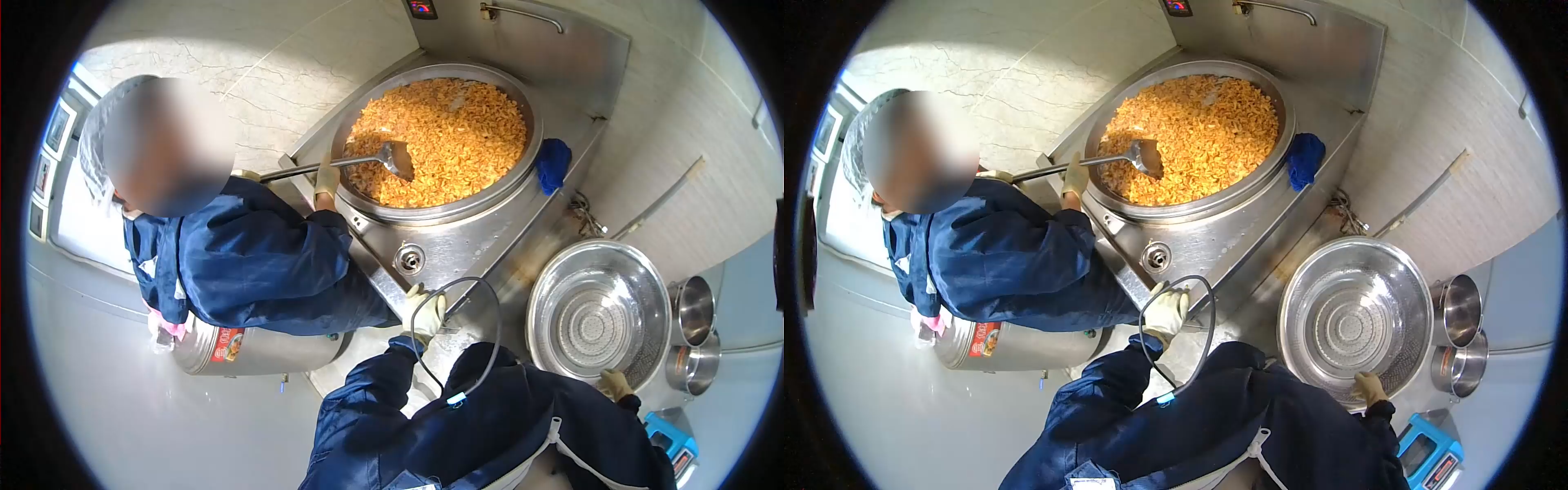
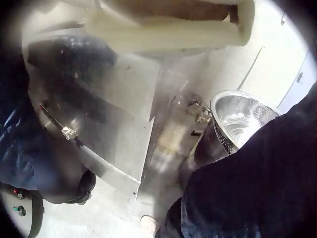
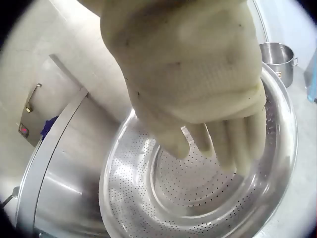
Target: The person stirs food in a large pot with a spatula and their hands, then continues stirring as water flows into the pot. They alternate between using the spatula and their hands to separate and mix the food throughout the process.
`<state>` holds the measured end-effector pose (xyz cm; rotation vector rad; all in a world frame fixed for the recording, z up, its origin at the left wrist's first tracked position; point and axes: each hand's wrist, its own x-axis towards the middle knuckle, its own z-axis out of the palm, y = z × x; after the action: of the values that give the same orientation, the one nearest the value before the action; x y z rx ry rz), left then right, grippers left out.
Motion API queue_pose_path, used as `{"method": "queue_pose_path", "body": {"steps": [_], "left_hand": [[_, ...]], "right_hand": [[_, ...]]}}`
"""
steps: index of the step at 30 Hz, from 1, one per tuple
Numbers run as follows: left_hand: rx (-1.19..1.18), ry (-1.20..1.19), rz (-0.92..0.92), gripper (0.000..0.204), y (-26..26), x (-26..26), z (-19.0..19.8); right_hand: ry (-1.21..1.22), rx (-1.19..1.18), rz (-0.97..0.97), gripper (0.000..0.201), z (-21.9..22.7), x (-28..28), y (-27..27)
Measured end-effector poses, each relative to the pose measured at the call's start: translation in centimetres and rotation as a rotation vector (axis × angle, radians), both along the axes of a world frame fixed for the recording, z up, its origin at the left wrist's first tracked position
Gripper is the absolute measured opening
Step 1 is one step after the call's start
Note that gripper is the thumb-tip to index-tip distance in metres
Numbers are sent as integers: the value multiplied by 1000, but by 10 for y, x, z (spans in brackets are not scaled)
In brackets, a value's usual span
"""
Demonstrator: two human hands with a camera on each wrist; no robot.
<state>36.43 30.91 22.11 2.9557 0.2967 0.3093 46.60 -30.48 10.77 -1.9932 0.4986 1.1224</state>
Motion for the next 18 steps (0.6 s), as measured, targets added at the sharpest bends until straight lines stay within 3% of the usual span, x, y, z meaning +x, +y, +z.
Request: {"method": "queue_pose_path", "body": {"steps": [3,4,7,11,12,15,18], "left_hand": [[54,-82,-65,26,5,-7,-16],[12,-99,-57,25,4,-8,-11],[-31,-120,-41,24,2,-6,-4],[42,-218,-56,22,4,-1,-16],[42,-220,-53,22,3,-4,-16],[14,-247,-16,23,-2,0,0],[13,-275,-8,23,-1,1,-7]], "right_hand": [[-115,-7,177,39,-2,-12,-8],[18,137,-54,40,-54,-16,-34],[-40,46,105,43,-51,-15,-34],[-104,-3,281,46,-153,4,-88],[67,-46,32,48,-22,0,-13],[65,-42,40,47,-7,9,5],[27,-5,20,47,-4,15,16]]}}
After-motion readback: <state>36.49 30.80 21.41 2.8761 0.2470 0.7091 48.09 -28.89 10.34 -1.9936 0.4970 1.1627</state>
